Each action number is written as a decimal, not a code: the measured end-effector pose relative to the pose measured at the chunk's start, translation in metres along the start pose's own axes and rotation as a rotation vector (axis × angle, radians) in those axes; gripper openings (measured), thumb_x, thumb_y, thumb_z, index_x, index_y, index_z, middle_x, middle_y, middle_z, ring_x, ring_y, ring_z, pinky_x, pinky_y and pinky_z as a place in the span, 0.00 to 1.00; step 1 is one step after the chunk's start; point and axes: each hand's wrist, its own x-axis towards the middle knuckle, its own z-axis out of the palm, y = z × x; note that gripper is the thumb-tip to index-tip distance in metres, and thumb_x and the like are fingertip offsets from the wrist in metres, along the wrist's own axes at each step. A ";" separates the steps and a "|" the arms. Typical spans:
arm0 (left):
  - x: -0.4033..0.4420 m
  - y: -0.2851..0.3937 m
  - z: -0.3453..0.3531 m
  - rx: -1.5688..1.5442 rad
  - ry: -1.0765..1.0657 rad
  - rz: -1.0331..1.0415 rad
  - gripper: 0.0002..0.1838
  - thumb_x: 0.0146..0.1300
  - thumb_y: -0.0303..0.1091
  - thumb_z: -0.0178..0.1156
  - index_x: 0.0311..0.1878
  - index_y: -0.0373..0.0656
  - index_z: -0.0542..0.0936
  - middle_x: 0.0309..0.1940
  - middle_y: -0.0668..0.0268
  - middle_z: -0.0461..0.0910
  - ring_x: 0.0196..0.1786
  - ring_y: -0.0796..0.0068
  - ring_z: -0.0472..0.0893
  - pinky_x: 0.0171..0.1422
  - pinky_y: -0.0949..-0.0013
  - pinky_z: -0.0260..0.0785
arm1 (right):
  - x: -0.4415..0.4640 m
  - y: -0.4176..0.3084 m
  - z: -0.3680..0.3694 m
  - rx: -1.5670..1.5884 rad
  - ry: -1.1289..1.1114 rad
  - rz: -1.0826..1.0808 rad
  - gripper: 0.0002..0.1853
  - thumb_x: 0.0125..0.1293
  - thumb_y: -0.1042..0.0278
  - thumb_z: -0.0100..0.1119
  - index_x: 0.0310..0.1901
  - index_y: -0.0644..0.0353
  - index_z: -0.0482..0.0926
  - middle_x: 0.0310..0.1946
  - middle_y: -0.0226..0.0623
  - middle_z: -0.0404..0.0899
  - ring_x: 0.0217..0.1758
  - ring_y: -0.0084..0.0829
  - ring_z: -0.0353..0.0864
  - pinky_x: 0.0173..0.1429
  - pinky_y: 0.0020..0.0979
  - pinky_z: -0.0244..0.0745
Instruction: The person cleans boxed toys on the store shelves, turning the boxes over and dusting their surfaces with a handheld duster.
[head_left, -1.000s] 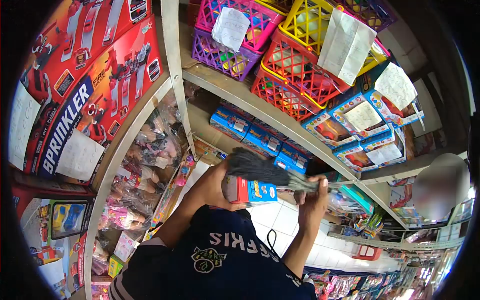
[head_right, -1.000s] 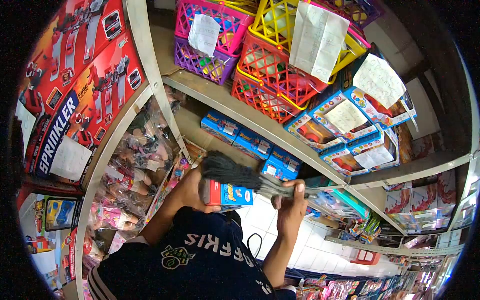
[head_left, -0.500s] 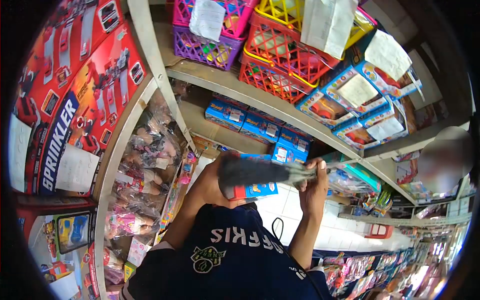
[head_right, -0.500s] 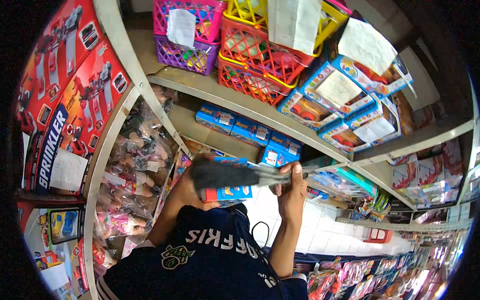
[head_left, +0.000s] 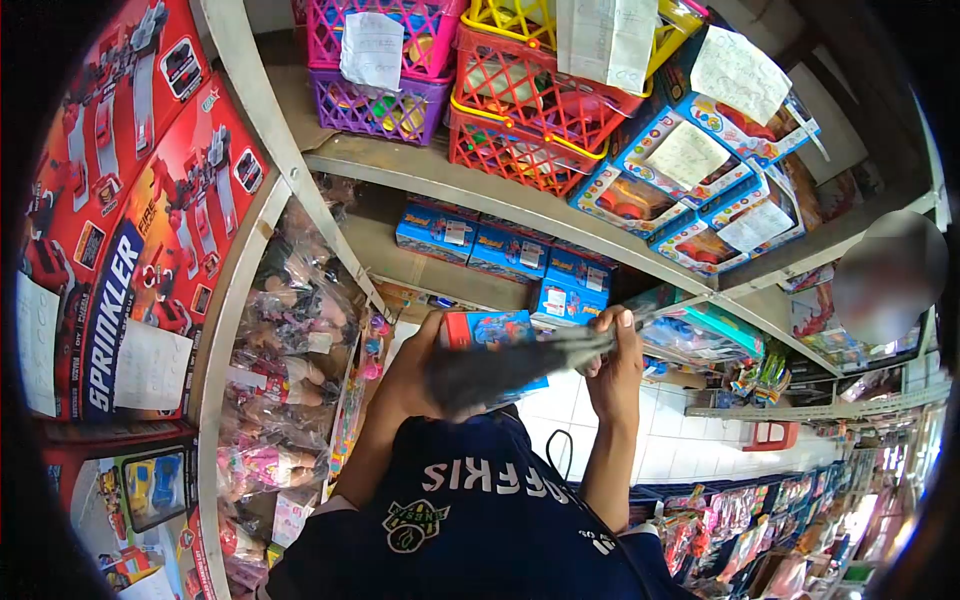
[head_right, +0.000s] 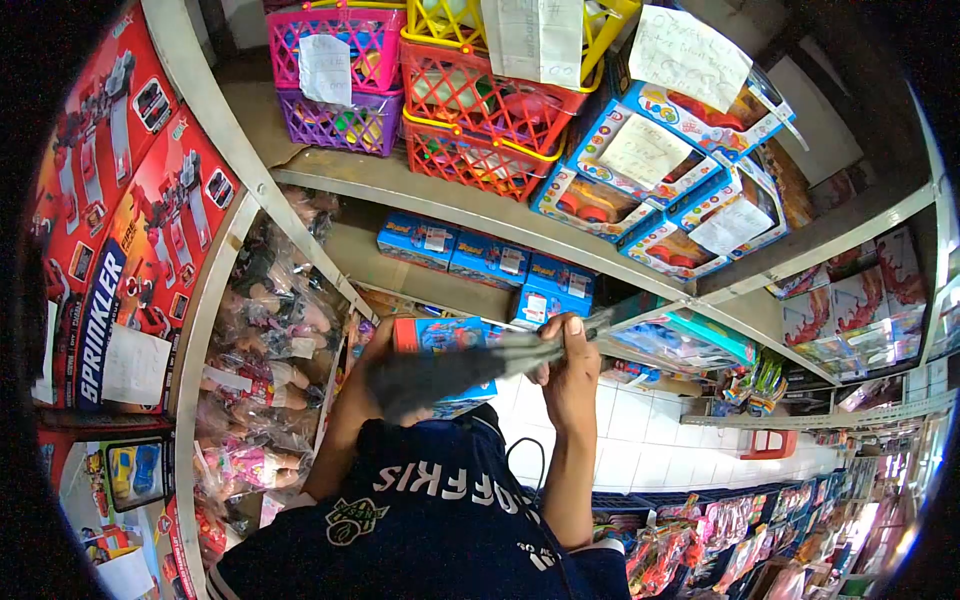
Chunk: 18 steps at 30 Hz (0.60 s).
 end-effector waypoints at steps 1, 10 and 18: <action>0.005 0.001 -0.003 0.213 0.104 -0.124 0.50 0.36 0.42 0.80 0.64 0.38 0.67 0.56 0.55 0.78 0.58 0.62 0.79 0.64 0.61 0.70 | 0.000 0.000 0.001 -0.002 -0.001 0.000 0.19 0.78 0.45 0.45 0.39 0.53 0.71 0.16 0.22 0.60 0.18 0.16 0.57 0.25 0.21 0.51; 0.008 0.004 -0.014 0.900 -0.190 0.562 0.52 0.38 0.44 0.80 0.67 0.35 0.64 0.54 0.53 0.80 0.57 0.59 0.80 0.65 0.62 0.68 | 0.000 0.004 0.002 0.008 0.010 0.056 0.19 0.77 0.46 0.45 0.37 0.53 0.70 0.23 0.22 0.62 0.20 0.14 0.55 0.26 0.19 0.53; 0.009 -0.008 -0.011 0.749 -0.180 0.459 0.59 0.32 0.42 0.82 0.68 0.35 0.61 0.54 0.56 0.78 0.58 0.62 0.78 0.66 0.61 0.66 | -0.002 0.008 -0.009 0.047 0.085 0.012 0.20 0.76 0.43 0.47 0.36 0.52 0.69 0.20 0.21 0.60 0.19 0.14 0.54 0.26 0.21 0.51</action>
